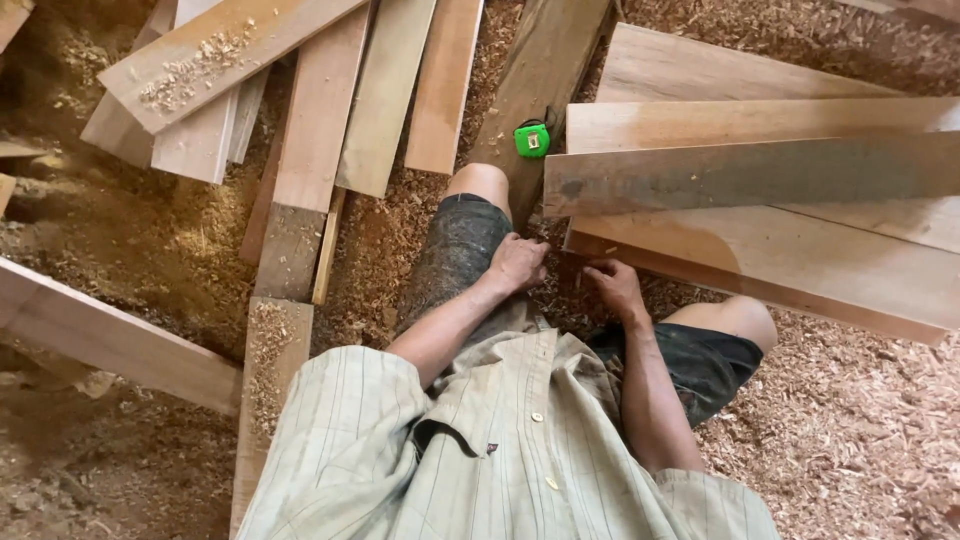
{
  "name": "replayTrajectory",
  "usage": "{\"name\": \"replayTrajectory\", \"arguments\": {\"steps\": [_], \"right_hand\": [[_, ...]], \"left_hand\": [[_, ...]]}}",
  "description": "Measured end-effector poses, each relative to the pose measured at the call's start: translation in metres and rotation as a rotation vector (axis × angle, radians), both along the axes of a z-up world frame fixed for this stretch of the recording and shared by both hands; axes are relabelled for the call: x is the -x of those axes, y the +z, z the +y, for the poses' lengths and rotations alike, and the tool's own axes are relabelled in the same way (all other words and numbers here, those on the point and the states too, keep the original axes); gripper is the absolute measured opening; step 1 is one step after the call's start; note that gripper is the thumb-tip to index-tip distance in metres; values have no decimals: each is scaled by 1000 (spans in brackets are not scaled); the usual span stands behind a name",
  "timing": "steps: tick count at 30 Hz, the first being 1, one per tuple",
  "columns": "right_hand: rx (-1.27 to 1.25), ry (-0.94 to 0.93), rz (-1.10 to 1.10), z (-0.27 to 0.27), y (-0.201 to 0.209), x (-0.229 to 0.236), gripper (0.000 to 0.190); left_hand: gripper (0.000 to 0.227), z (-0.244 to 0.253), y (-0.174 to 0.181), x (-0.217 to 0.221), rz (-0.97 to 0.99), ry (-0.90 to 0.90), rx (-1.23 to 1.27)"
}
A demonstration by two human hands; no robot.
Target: The person sits on a sawdust-covered floor and repeatedly picks up wooden planks, turns them over, and places them into a growing stack. The person handles the planks one at a time, occasionally adjusting their position before stacking them.
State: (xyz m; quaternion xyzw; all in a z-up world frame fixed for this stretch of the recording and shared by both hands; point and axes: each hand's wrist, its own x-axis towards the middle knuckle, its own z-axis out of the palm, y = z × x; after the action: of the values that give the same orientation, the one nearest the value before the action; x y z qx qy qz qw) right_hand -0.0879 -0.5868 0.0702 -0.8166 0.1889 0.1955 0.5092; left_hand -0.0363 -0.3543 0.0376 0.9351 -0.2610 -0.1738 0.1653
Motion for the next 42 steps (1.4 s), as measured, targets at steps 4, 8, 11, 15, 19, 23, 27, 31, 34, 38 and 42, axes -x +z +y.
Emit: {"name": "replayTrajectory", "arguments": {"steps": [4, 8, 11, 15, 19, 23, 27, 31, 34, 38, 42], "right_hand": [[16, -35, 35, 2, 3, 2, 47], [19, -65, 44, 4, 4, 1, 46], [-8, -84, 54, 4, 6, 0, 44], [-36, -111, 55, 2, -1, 1, 48], [-42, -109, 47, -1, -9, -1, 45], [-66, -125, 44, 0, -7, 0, 45], [-66, -118, 50, 0, -7, 0, 46], [-64, -122, 51, 2, -3, 0, 43], [-66, -126, 57, 4, 4, 0, 43], [-65, -112, 53, 2, -2, 0, 42], [-66, -105, 54, 4, 6, 0, 43]], "left_hand": [[30, -1, -8, 0, -1, 2, -16], [31, -3, -7, 0, -6, -5, -42], [32, -1, 1, 0, 12, -13, -41], [34, -2, -2, -1, 17, -18, -50], [37, -3, -9, -2, 40, -26, -63], [33, -5, -21, -1, -14, -20, -58], [34, -6, -26, 0, -35, -16, -67], [32, -6, -24, 0, -41, -15, -65], [32, -7, -25, 0, -35, -14, -60], [31, -7, -27, -1, -31, -8, -35], [31, -5, -26, -1, -52, -6, -40]]}}
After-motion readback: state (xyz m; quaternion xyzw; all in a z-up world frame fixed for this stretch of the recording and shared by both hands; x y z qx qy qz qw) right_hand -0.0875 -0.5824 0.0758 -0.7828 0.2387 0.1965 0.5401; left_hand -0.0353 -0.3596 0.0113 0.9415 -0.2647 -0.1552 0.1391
